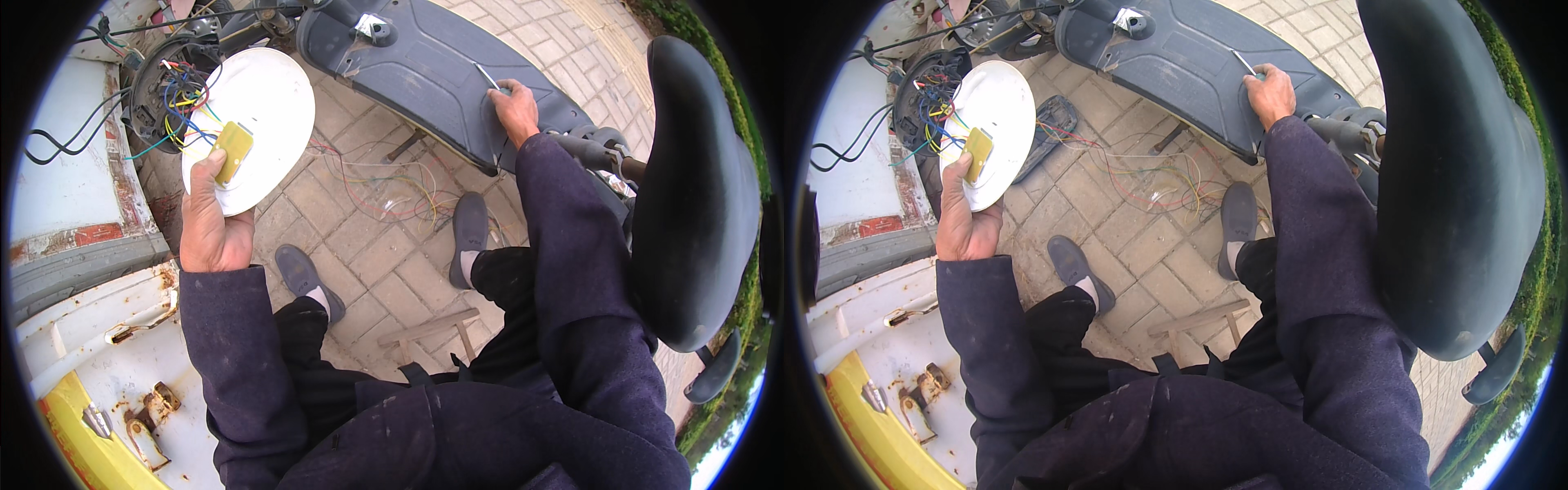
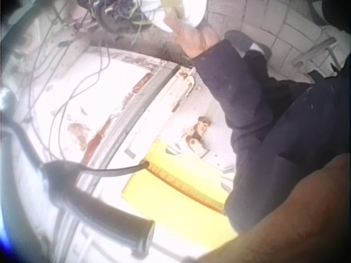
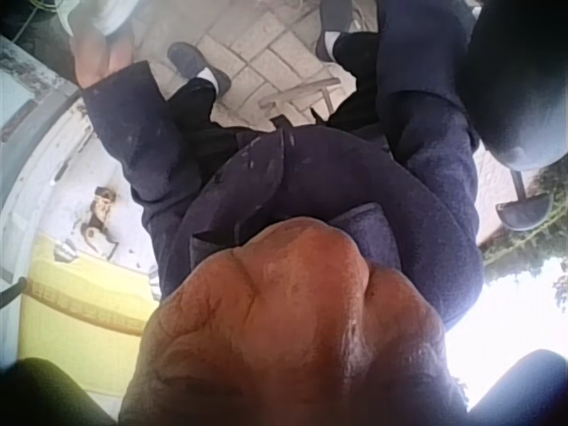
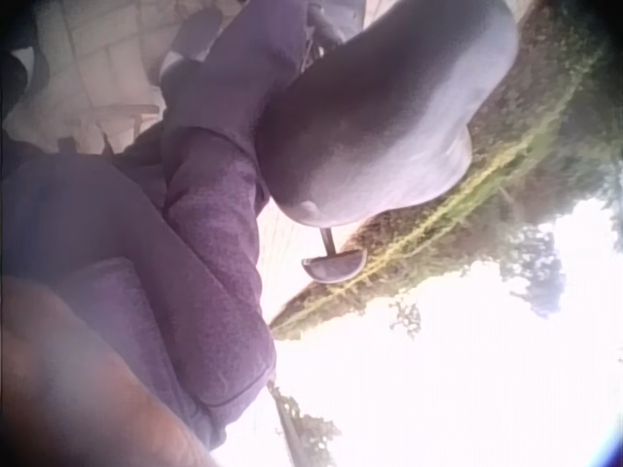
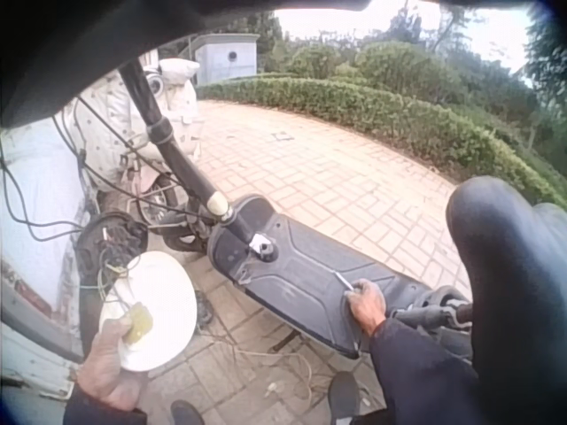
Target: The person uses a screwdriver to loosen and tighten screws on a small white circular electrical component with wires. They then attach a metal reflector to the component and adjust the wiring.
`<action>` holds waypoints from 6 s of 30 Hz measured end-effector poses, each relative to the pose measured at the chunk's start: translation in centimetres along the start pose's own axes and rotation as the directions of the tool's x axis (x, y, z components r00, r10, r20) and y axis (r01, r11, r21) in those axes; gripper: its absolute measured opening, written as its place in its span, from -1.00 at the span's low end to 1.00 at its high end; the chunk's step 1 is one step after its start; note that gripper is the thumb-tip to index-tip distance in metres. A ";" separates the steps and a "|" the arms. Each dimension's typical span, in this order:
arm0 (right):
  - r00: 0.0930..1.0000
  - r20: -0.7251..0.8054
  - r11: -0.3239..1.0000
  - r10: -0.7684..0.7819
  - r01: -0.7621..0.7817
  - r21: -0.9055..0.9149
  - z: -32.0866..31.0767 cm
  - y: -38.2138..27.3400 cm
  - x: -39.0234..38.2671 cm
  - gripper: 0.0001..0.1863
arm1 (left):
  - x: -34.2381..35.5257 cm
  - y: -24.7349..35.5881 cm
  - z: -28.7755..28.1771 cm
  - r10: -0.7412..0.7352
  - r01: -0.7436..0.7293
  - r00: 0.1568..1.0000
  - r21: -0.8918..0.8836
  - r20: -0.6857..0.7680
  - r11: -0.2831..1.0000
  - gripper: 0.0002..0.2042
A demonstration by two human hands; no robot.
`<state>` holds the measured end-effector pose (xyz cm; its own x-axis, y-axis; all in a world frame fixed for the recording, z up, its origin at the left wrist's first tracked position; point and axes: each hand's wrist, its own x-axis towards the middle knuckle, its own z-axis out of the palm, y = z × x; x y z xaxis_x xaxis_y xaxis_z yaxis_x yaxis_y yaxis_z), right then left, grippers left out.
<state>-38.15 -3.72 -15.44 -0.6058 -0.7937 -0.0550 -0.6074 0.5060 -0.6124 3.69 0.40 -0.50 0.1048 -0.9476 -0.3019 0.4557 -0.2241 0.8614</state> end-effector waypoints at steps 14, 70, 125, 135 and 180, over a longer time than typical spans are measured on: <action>0.997 0.010 0.987 0.075 -0.076 0.143 0.2 0.3 0.2 -0.63 | 0.1 0.0 0.1 -0.003 0.003 1.000 -0.019 -0.015 1.000 -0.51; 0.930 0.218 0.717 0.295 -0.366 0.593 0.7 0.9 0.7 -0.76 | 0.4 -0.2 0.0 -0.043 0.046 0.998 -0.075 0.037 0.996 -0.52; 0.848 0.515 0.571 -0.124 -0.364 0.736 -6.4 -10.7 -11.9 -0.67 | 1.9 -2.8 2.7 -0.016 0.011 1.000 -0.352 -0.010 0.936 -0.52; 0.595 0.710 0.585 -0.378 -0.440 0.681 -9.2 -15.9 -22.0 -0.69 | -0.3 -2.4 5.3 -0.139 0.142 0.989 -0.472 0.042 0.870 -0.56; 0.585 0.585 0.719 -0.561 -0.005 0.695 -6.4 -15.6 -22.5 -0.77 | -0.5 0.5 2.6 -0.321 0.419 0.905 -0.453 0.279 0.787 -0.70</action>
<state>-18.31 8.37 0.43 0.2869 -0.9461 -0.1502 -0.0769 0.1336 -0.9881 1.55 0.12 1.16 -0.2977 -0.8492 -0.4362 0.8033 -0.4698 0.3662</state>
